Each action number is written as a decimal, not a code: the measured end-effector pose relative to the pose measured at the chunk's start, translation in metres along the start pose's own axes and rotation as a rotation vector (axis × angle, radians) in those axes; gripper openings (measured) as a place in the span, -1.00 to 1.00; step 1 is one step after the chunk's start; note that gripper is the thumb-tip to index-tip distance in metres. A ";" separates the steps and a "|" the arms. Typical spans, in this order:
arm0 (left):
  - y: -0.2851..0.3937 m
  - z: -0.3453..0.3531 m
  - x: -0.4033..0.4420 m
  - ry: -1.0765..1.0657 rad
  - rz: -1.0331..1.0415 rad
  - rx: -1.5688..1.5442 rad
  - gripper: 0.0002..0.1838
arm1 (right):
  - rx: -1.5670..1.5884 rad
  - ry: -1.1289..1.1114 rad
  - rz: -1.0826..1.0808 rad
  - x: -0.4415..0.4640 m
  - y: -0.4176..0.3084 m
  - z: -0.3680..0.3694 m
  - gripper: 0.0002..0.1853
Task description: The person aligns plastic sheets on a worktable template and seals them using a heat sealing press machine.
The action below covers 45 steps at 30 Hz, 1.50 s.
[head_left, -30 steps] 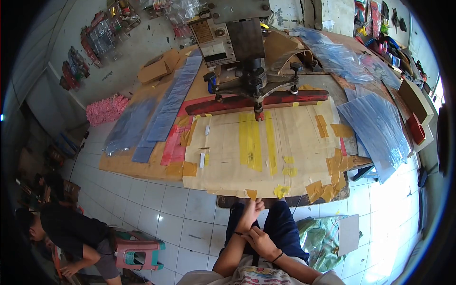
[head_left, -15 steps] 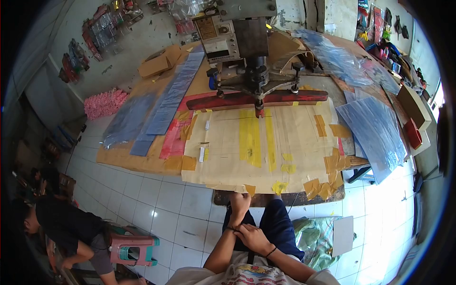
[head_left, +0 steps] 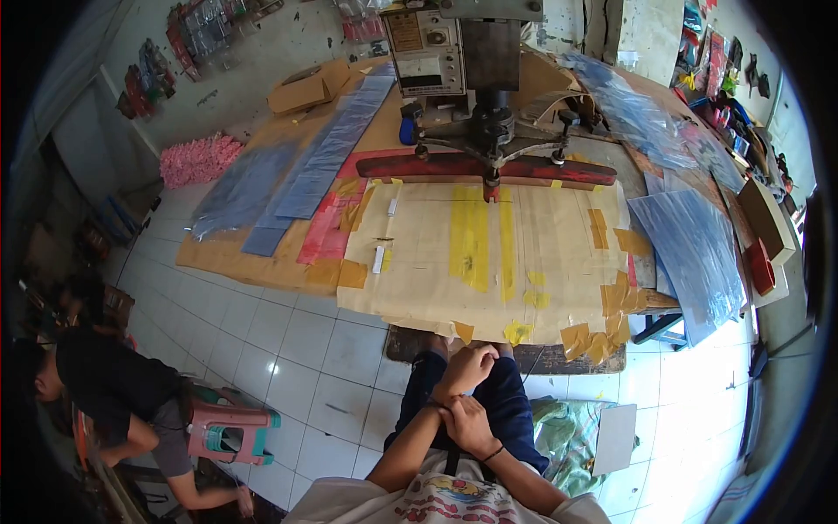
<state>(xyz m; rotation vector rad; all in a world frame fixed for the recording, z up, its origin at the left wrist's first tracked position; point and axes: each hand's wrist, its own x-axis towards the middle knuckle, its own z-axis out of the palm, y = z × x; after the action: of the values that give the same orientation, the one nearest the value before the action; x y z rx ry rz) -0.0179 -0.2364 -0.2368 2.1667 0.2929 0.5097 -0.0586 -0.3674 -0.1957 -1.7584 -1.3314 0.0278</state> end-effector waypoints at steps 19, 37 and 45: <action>0.012 -0.023 -0.005 0.138 -0.028 0.170 -0.67 | -0.032 0.009 0.055 0.012 -0.011 -0.027 -0.88; 0.112 -0.200 0.026 0.202 0.364 0.660 -0.15 | -0.540 0.357 0.171 0.109 -0.005 -0.217 -0.39; 0.063 -0.153 0.016 0.358 0.248 0.759 -0.23 | -0.657 0.247 0.271 0.119 0.018 -0.187 -0.14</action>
<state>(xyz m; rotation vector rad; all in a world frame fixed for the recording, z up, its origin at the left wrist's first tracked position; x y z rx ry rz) -0.0722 -0.1596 -0.0993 2.8578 0.4705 1.0648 0.0986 -0.3930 -0.0405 -2.3871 -0.9674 -0.5121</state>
